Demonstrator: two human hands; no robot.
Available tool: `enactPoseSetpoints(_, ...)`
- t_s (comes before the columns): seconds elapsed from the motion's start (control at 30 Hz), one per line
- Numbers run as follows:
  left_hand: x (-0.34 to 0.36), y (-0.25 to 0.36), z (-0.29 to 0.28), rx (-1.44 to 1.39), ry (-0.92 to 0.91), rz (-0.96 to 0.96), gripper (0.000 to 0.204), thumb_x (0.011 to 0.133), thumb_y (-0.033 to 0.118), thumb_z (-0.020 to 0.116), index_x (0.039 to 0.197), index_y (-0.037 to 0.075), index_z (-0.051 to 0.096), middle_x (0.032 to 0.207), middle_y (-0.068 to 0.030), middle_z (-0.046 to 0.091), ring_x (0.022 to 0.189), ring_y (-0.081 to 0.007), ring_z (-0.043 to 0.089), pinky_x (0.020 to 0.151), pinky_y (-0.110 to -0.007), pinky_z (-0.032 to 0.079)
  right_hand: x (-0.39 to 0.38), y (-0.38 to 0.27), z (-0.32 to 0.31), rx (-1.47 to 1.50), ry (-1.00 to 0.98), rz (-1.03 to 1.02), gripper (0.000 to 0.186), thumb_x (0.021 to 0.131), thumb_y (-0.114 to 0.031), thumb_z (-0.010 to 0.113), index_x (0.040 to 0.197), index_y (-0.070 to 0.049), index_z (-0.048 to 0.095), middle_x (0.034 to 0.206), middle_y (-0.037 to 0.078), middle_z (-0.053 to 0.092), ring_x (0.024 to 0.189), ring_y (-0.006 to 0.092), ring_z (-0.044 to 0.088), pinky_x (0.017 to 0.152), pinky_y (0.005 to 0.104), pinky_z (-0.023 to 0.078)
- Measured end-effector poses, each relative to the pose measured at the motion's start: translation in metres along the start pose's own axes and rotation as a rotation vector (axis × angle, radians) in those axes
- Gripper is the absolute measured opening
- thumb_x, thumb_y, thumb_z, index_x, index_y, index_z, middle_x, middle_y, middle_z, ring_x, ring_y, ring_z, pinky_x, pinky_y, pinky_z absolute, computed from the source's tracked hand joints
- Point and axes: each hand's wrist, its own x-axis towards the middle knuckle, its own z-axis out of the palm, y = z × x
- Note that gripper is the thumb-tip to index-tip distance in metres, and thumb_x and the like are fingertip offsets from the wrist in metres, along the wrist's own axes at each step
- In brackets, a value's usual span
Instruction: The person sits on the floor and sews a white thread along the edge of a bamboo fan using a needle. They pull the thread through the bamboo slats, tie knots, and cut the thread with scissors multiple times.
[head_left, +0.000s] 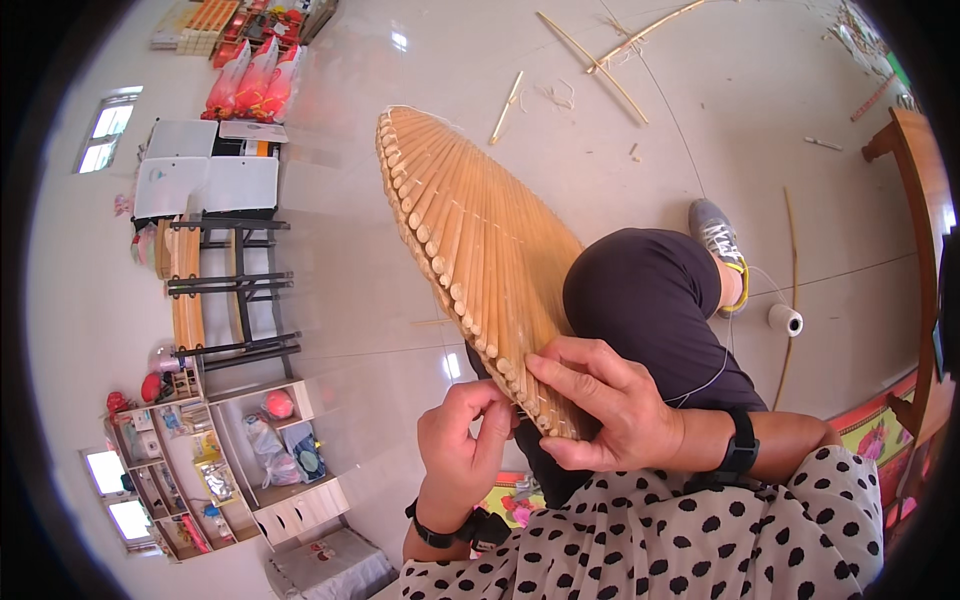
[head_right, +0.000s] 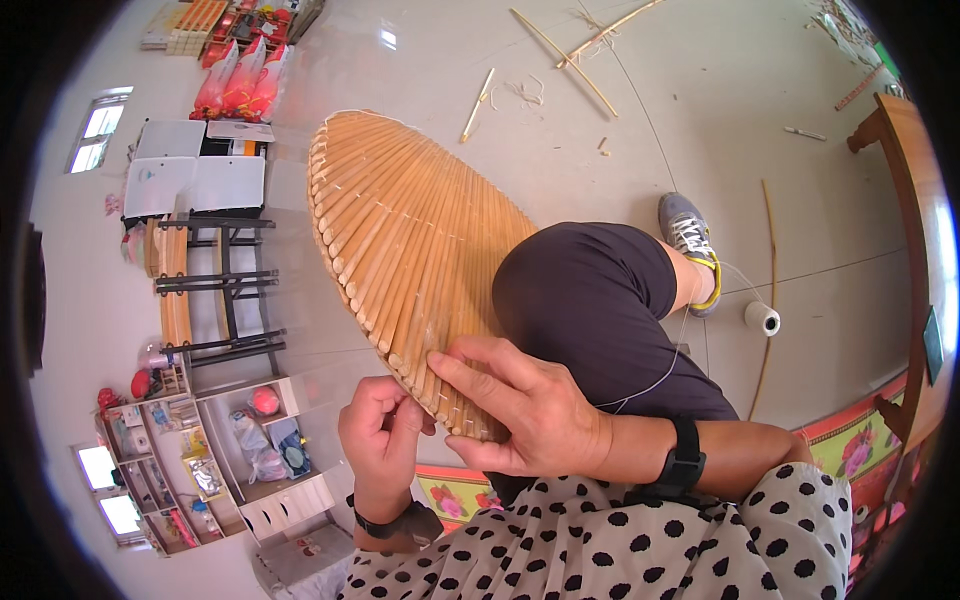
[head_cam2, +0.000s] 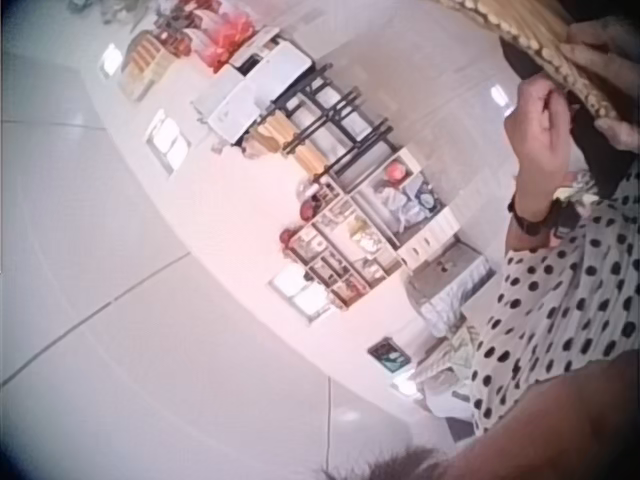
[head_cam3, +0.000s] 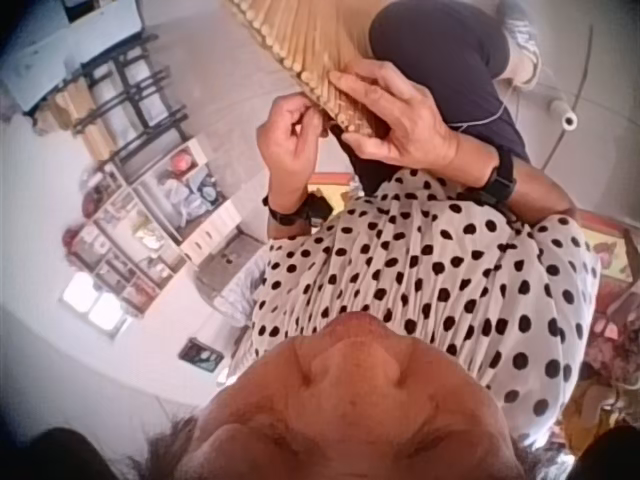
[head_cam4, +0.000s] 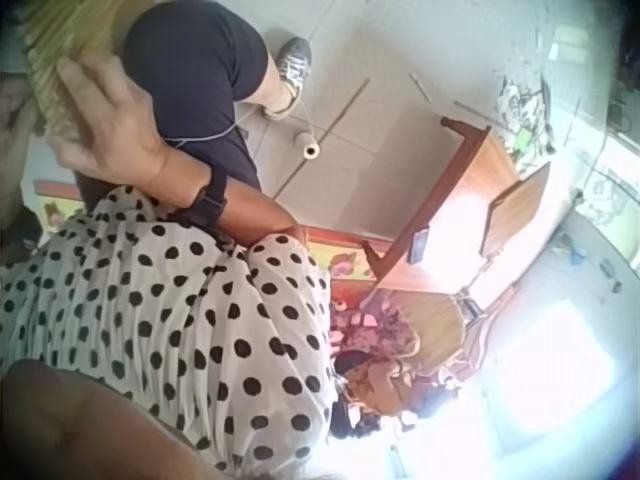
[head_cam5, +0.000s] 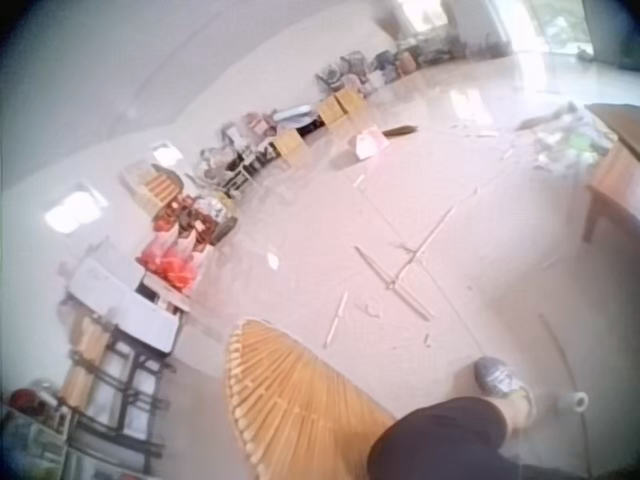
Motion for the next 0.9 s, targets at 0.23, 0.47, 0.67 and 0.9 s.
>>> enactPoseSetpoints(0.23, -0.004, -0.002, 0.004, -0.041, 0.047, -0.017, 0.004, 0.093, -0.001, 0.057, 0.093, -0.001, 0.053, 0.068, -0.0080, 0.065, 0.058, -0.0129, 0.064, 0.055, -0.025, 0.051, 0.000, -0.003, 0.001, 0.023, -0.014, 0.031, 0.068, 0.074, -0.019, 0.077, 0.134, 0.002, 0.053, 0.119, 0.019, 0.053, 0.090, 0.0310, 0.064, 0.071, 0.0348, 0.058)
enactPoseSetpoints(0.47, 0.000, 0.003, 0.008, -0.058, 0.064, -0.006, 0.005, 0.093, -0.003, 0.056, 0.092, -0.002, 0.051, 0.069, -0.0092, 0.066, 0.059, -0.0133, 0.065, 0.055, -0.025, 0.051, 0.000, -0.002, 0.000, 0.026, -0.021, 0.025, 0.068, 0.073, -0.018, 0.077, 0.133, 0.003, 0.053, 0.120, 0.018, 0.053, 0.093, 0.0322, 0.064, 0.074, 0.0359, 0.058)
enactPoseSetpoints(0.67, 0.002, 0.004, 0.007, -0.030, 0.058, -0.006, 0.005, 0.092, -0.003, 0.056, 0.092, -0.002, 0.051, 0.069, -0.0093, 0.067, 0.060, -0.0134, 0.066, 0.057, -0.025, 0.051, 0.001, -0.004, -0.001, 0.020, -0.020, 0.031, 0.067, 0.073, -0.018, 0.077, 0.133, 0.002, 0.054, 0.119, 0.019, 0.054, 0.094, 0.0325, 0.064, 0.076, 0.0362, 0.057)
enactPoseSetpoints(0.9, 0.001, 0.010, 0.005, 0.022, 0.041, -0.023, 0.007, 0.093, -0.002, 0.055, 0.096, -0.003, 0.049, 0.073, -0.0102, 0.067, 0.066, -0.0137, 0.068, 0.060, -0.024, 0.051, 0.000, -0.002, -0.001, 0.014, -0.041, 0.022, 0.067, 0.075, -0.022, 0.078, 0.133, 0.002, 0.054, 0.118, 0.018, 0.055, 0.091, 0.0308, 0.064, 0.074, 0.0350, 0.057)
